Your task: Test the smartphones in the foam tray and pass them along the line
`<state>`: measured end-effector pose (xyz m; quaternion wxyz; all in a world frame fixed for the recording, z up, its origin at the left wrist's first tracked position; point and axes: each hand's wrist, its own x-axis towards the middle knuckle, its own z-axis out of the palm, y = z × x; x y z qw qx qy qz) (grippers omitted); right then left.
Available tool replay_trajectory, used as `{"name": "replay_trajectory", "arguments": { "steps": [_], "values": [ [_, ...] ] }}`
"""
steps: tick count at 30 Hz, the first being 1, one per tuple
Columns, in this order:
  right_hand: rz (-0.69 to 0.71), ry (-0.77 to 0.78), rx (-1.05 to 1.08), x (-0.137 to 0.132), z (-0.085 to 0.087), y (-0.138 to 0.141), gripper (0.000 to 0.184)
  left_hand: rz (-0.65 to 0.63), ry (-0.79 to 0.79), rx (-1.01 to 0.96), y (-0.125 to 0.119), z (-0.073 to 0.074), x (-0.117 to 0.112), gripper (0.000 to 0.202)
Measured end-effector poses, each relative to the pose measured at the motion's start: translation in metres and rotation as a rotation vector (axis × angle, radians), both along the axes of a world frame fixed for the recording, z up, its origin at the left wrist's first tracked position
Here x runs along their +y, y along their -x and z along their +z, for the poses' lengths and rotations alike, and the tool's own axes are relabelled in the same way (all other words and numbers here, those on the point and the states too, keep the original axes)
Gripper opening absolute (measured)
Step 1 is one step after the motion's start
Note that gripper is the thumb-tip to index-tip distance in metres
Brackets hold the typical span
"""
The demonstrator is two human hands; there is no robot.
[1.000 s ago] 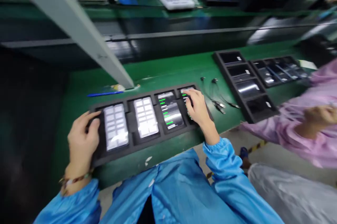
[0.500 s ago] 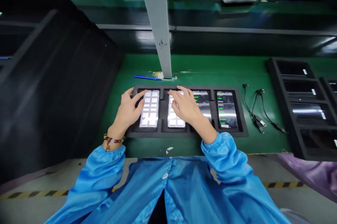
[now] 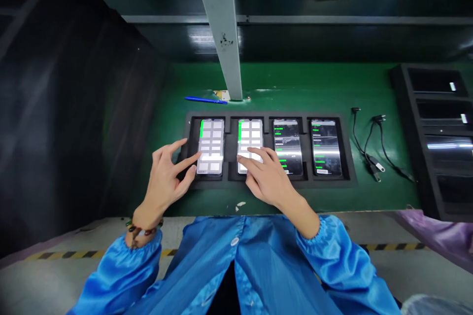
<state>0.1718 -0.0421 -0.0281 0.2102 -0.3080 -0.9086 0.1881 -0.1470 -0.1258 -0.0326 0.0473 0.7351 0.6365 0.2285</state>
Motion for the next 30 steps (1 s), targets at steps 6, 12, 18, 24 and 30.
{"name": "replay_trajectory", "arguments": {
  "steps": [6,12,18,24,30],
  "values": [
    [0.093,0.014,0.036,-0.01,0.0,-0.007,0.049,-0.109,-0.123,-0.027,0.003,-0.006,-0.02,0.028],
    [0.099,0.051,0.043,-0.01,0.0,-0.008,0.05,-0.181,-0.164,-0.045,0.008,-0.012,-0.026,0.026],
    [-0.061,0.087,-0.043,0.018,0.001,0.011,0.051,-0.089,0.002,-0.032,0.007,-0.009,-0.012,0.035],
    [-0.011,0.085,-0.016,0.019,0.003,0.008,0.049,-0.075,0.019,-0.044,0.008,-0.009,-0.015,0.037],
    [0.097,0.089,-0.004,-0.014,0.003,-0.009,0.053,-0.167,-0.018,-0.083,0.014,-0.013,-0.032,0.034]
  ]
}}
